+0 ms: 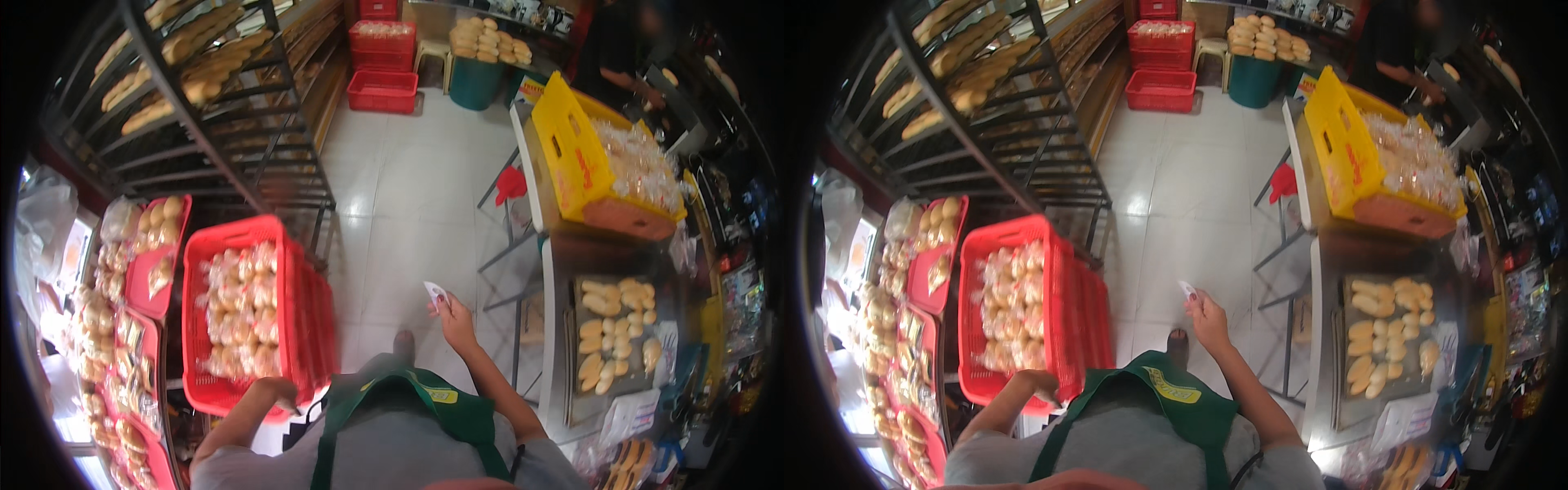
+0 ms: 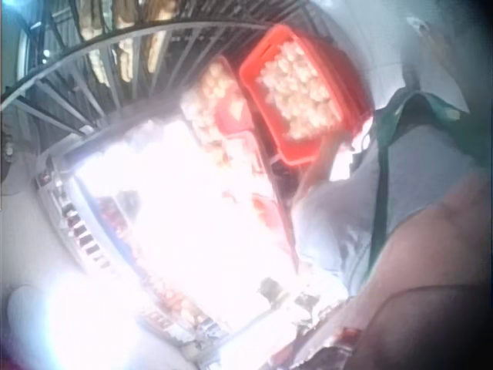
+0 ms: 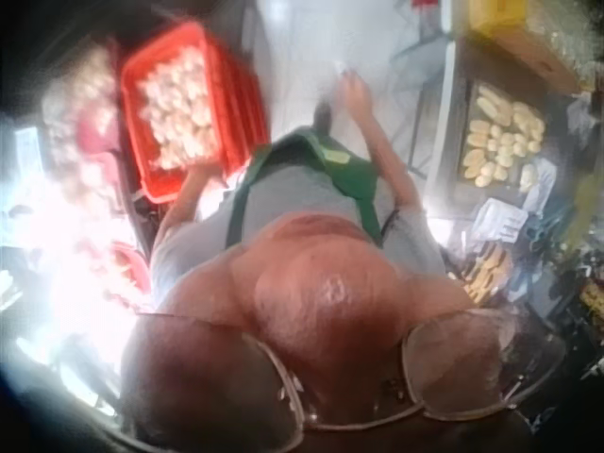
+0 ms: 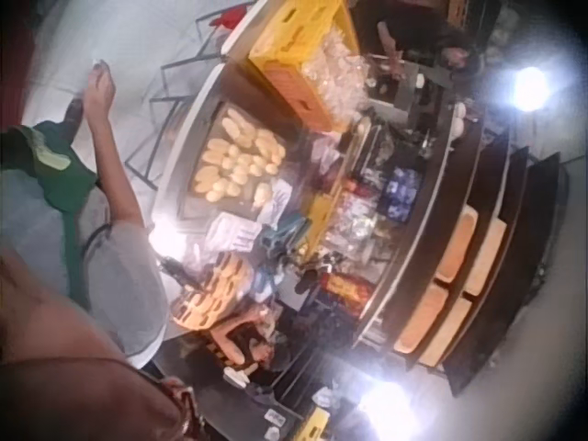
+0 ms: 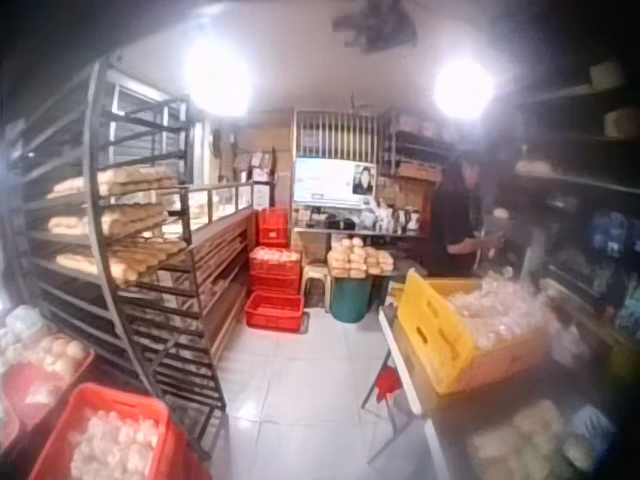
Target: The person picks up small bread buns from a tray, places them into clear plastic bags, and ties the bags. They then place the packaged buns into red baskets and hand them to a customer. The person also handles cash and places it into a cash drawer.
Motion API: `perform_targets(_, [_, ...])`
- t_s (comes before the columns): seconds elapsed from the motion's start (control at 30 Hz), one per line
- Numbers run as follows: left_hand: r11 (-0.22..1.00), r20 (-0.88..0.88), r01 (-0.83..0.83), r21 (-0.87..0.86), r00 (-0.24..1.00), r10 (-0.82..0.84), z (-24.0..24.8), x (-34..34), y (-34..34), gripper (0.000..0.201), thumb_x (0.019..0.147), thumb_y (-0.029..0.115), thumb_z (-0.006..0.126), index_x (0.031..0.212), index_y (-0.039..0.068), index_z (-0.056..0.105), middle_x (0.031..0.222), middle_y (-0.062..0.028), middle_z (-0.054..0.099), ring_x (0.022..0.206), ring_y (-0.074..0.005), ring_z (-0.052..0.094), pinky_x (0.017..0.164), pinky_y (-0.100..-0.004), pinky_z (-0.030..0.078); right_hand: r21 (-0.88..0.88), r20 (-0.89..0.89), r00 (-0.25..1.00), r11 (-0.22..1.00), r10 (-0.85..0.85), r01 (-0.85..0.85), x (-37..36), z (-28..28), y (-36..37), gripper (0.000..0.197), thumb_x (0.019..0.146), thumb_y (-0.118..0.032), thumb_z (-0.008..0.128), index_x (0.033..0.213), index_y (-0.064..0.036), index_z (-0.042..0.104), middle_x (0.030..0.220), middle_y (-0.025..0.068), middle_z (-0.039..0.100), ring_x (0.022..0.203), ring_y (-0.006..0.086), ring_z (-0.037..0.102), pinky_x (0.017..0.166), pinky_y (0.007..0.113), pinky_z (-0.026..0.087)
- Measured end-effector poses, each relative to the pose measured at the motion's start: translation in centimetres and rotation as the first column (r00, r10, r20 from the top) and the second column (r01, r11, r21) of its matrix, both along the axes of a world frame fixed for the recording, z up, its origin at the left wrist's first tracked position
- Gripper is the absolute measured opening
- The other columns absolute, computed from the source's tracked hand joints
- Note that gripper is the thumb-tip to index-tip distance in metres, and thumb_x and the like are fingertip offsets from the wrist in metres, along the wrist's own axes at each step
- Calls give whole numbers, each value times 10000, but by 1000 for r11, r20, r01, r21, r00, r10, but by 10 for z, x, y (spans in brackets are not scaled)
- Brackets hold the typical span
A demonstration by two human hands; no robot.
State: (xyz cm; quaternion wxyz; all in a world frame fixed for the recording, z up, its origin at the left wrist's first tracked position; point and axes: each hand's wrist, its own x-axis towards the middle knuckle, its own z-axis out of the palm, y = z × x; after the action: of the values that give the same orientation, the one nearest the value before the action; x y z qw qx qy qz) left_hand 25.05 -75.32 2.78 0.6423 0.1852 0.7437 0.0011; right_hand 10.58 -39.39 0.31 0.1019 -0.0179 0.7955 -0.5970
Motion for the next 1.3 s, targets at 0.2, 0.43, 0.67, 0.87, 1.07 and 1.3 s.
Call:
perform_targets(0.2, [307,-197,-85,948,599,776,42,-239,110,516,747,53,728,1238,91,572,1163,-147,620,1095,-314,589,969,-392,440,-300,76,984,945,159,-130,-154,71,-3,421,1018,-298,428,1272,13,553,1146,93,644,995,165,613,887,302,474])
perform_targets(0.43, [-107,217,-299,948,364,906,59,-488,175,196,792,-79,615,940,36,670,963,-15,645,849,-88,587,798,-251,485,-683,65,978,723,196,-99,-351,102,-21,492,1024,-325,413,1368,26,440,1309,126,557,1170,207,551,1016,339,415])
perform_targets(0.67, [-105,121,-185,977,78,990,108,-698,180,274,792,-97,602,1039,14,641,864,-15,639,748,-59,571,641,-209,474,-608,126,987,794,95,1,-573,107,-15,215,904,-189,625,1022,-12,653,971,26,651,840,114,586,772,280,471])
perform_targets(0.87, [15,-3,-274,962,45,999,106,-848,174,174,760,-42,709,923,8,671,846,-22,644,738,-66,574,636,-219,477,-322,-158,986,947,-56,2,-724,109,-18,116,820,-50,690,922,0,663,899,29,633,834,135,603,775,287,485])
perform_targets(1.07, [133,-118,-74,988,179,977,47,-1019,149,137,735,-25,744,813,26,644,934,-64,591,799,-122,595,719,-250,519,156,-574,817,987,55,43,-887,100,-22,91,762,-43,701,842,-22,663,830,90,623,772,232,614,714,326,495])
perform_targets(1.3, [-352,488,-414,839,289,824,48,-1223,188,87,843,14,678,899,6,612,812,-16,637,752,-88,602,696,-248,500,-101,-311,941,989,-135,109,-1079,111,9,55,830,-38,661,860,5,643,789,62,618,699,123,611,641,266,492])
